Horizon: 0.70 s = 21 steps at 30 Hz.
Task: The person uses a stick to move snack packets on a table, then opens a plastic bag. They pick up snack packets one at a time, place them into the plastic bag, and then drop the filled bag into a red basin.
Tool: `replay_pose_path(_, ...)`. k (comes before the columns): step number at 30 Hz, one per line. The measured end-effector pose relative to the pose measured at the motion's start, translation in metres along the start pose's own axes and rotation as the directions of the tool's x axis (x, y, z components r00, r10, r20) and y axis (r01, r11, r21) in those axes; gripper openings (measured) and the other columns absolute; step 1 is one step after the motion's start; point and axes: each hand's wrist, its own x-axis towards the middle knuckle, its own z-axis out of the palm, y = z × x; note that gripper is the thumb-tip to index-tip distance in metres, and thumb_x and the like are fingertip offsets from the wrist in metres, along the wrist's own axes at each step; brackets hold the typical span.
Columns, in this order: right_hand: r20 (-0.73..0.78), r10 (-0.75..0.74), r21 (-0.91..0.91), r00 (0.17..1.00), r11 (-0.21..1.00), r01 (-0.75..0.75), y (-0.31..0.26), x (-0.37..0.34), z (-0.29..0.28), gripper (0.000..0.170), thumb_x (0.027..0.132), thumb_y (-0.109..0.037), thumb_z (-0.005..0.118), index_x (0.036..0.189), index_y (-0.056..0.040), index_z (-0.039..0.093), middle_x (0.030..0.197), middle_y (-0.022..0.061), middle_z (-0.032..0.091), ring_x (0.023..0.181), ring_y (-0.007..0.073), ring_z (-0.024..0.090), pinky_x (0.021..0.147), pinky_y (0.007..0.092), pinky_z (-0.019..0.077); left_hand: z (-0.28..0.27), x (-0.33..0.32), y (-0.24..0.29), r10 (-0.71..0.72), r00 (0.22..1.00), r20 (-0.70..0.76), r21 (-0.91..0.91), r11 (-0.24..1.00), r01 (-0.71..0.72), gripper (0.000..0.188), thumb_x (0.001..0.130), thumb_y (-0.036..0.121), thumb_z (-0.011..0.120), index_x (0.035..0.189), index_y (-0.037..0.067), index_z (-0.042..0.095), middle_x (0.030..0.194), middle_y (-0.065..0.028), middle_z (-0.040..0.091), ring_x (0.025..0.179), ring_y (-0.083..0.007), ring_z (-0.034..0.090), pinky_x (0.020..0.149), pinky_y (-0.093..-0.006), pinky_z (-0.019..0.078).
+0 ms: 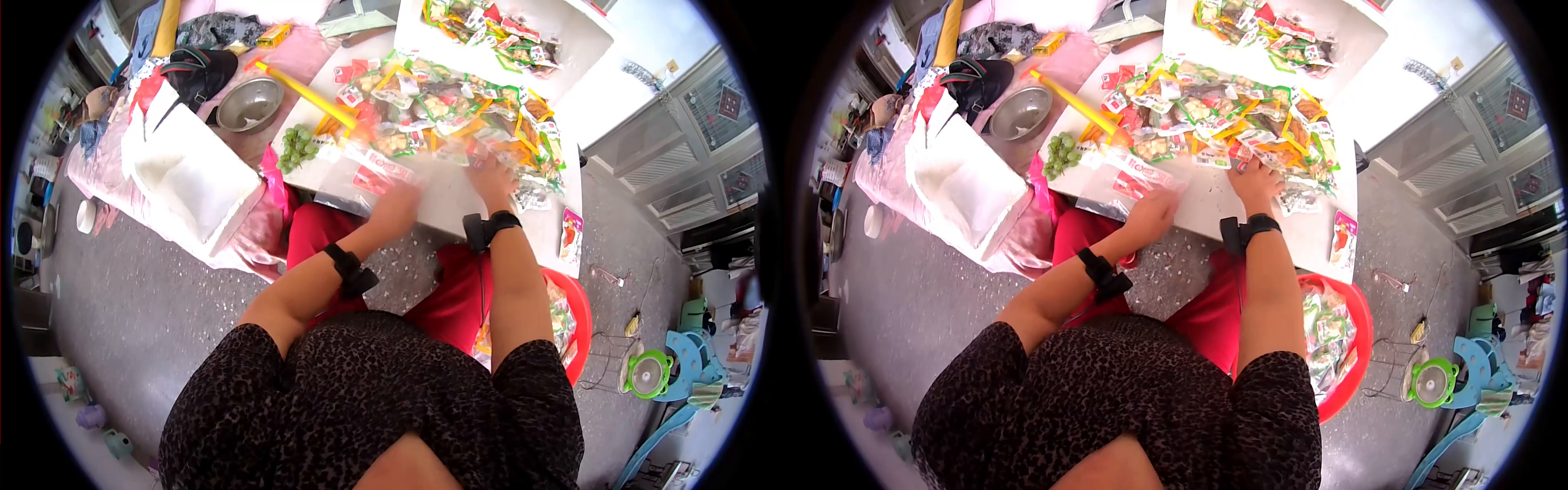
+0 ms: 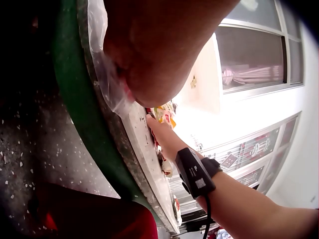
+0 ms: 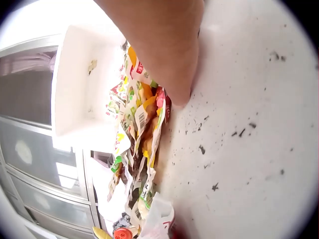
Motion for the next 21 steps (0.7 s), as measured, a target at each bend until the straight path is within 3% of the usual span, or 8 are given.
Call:
replay_pose_path(1,0.120,0.030,0.002,0.992,1.000,-0.030,-0.003,0.001,-0.006,0.060,0.069,-0.048,0.045,0.118,-0.0134,0.037,0.107,0.0175,0.049,0.103,0.0379,0.040,0.085,0.0522,0.0245,-0.001,0.000,0.001,-0.014,1.000,-0.008,-0.007,1.000,0.014,0.010,0.070,0.007,0.045,0.078,0.002,0.049,0.080,-0.0122,0.052,0.081,-0.0302,0.048,0.069,-0.0383,0.0399)
replay_pose_path(4,0.197,0.051,0.065,0.979,0.996,-0.065,-0.005,0.007,-0.006,0.054,0.073,-0.040,0.041,0.118,-0.0114,0.036,0.106,0.0177,0.049,0.102,0.0382,0.040,0.085,0.0505,0.0263,-0.002,0.001,0.001,-0.028,0.999,-0.021,-0.069,0.997,0.027,0.008,0.069,0.007,0.046,0.075,0.002,0.048,0.080,-0.0133,0.052,0.079,-0.0309,0.049,0.068,-0.0388,0.0403)
replay_pose_path(5,0.160,0.035,0.079,0.986,0.996,-0.048,-0.005,0.005,-0.005,0.047,0.075,-0.034,0.038,0.115,-0.0105,0.038,0.105,0.0179,0.050,0.101,0.0378,0.041,0.084,0.0480,0.0293,-0.003,0.000,0.001,-0.016,0.999,-0.033,-0.065,0.998,0.013,0.008,0.068,0.007,0.046,0.074,0.002,0.048,0.079,-0.0137,0.052,0.078,-0.0312,0.049,0.067,-0.0393,0.0402)
replay_pose_path(8,0.031,-0.083,0.069,0.996,0.994,0.081,0.007,0.002,0.017,0.046,0.069,-0.038,0.049,0.102,-0.0058,0.048,0.102,0.0172,0.050,0.097,0.0368,0.043,0.075,0.0480,0.0377,-0.007,0.000,0.007,0.000,0.999,-0.053,-0.064,0.998,-0.004,0.008,0.067,0.006,0.046,0.073,0.003,0.048,0.076,-0.0146,0.051,0.075,-0.0321,0.049,0.064,-0.0406,0.0401)
replay_pose_path(9,0.011,-0.084,0.009,0.996,0.996,0.084,0.005,-0.008,0.012,0.038,0.072,-0.035,0.047,0.095,-0.0054,0.051,0.099,0.0160,0.051,0.093,0.0353,0.046,0.073,0.0474,0.0392,-0.007,0.000,0.007,-0.006,0.999,-0.052,-0.063,0.998,0.002,0.008,0.066,0.006,0.046,0.073,0.003,0.048,0.076,-0.0147,0.050,0.075,-0.0323,0.048,0.064,-0.0410,0.0400)
replay_pose_path(12,-0.029,-0.273,-0.112,0.961,0.957,0.269,0.018,-0.023,0.019,0.028,0.074,-0.029,0.046,0.086,-0.0051,0.052,0.092,0.0147,0.054,0.085,0.0339,0.050,0.071,0.0441,0.0409,-0.006,-0.002,0.006,0.016,0.996,-0.084,-0.055,0.998,-0.020,0.009,0.065,0.005,0.046,0.073,0.003,0.048,0.074,-0.0147,0.050,0.074,-0.0327,0.048,0.063,-0.0414,0.0399)
replay_pose_path(18,-0.087,-0.390,0.303,0.917,0.866,0.397,0.048,-0.070,-0.007,0.014,0.074,-0.014,0.045,0.079,-0.0028,0.051,0.081,0.0164,0.053,0.076,0.0315,0.052,0.067,0.0373,0.0420,0.002,-0.004,-0.002,0.087,0.991,-0.107,0.018,0.996,-0.085,0.011,0.064,0.007,0.047,0.074,0.004,0.049,0.075,-0.0138,0.050,0.074,-0.0319,0.048,0.063,-0.0408,0.0403)
replay_pose_path(21,-0.278,-0.204,0.653,0.939,0.676,0.341,0.063,-0.090,-0.021,0.013,0.075,-0.012,0.042,0.078,-0.0010,0.049,0.078,0.0173,0.052,0.074,0.0318,0.051,0.066,0.0377,0.0411,0.001,-0.010,0.004,0.042,0.994,-0.100,0.092,0.995,-0.033,0.011,0.066,0.009,0.047,0.076,0.004,0.050,0.077,-0.0132,0.051,0.075,-0.0312,0.048,0.064,-0.0405,0.0404)
